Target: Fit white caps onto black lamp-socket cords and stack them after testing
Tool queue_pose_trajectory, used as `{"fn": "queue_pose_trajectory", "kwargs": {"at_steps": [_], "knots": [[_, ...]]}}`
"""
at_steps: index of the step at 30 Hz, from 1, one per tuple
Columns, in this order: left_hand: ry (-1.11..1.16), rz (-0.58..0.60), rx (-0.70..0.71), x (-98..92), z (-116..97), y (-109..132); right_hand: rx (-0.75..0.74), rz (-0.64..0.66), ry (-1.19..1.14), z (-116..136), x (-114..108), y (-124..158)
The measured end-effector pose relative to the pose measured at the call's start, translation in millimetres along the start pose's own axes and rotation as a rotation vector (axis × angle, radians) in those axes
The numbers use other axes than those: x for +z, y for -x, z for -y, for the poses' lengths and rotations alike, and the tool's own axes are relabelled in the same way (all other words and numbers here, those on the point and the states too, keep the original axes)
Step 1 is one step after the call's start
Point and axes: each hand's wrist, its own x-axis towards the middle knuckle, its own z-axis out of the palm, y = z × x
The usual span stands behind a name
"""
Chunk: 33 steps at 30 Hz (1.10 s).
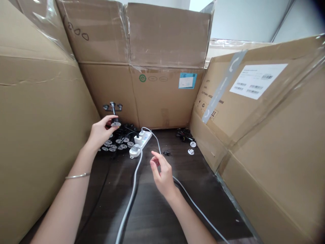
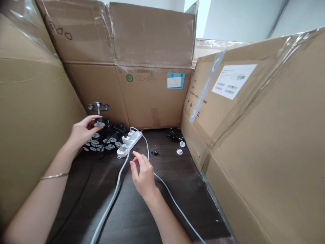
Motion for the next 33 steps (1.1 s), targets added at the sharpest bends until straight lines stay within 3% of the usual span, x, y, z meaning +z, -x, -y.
{"fn": "queue_pose_trajectory", "kwargs": {"at_steps": [3, 7, 14, 23, 26, 29, 31, 33], "knots": [[-0.298, 0.285, 0.036, 10.7, 27, -11, 0.002, -0.029, 0.015, 0, -2, -2], [-0.456, 0.398, 0.125, 18.5, 49, -10, 0.009, -0.045, 0.019, 0, -3, -4], [-0.48, 0.412, 0.165, 20.3, 61, -8, 0.03, -0.05, 0.031, -2, -2, -4], [-0.416, 0.196, 0.238, 21.0, 68, 2, 0.058, -0.068, 0.056, -1, -4, -4], [-0.348, 0.052, 0.272, 1.9, 46, -2, 0.057, -0.1, 0.131, 3, -24, -17], [-0.261, -0.121, 0.301, -14.6, -2, 1, 0.053, -0.165, 0.381, -12, -55, -49], [-0.169, -0.219, 0.282, -9.9, -42, 15, 0.201, -0.136, 0.657, -35, -71, -75], [-0.071, -0.15, 0.3, 10.8, -78, 38, 0.394, -0.073, 0.877, -64, -79, -96]]}}
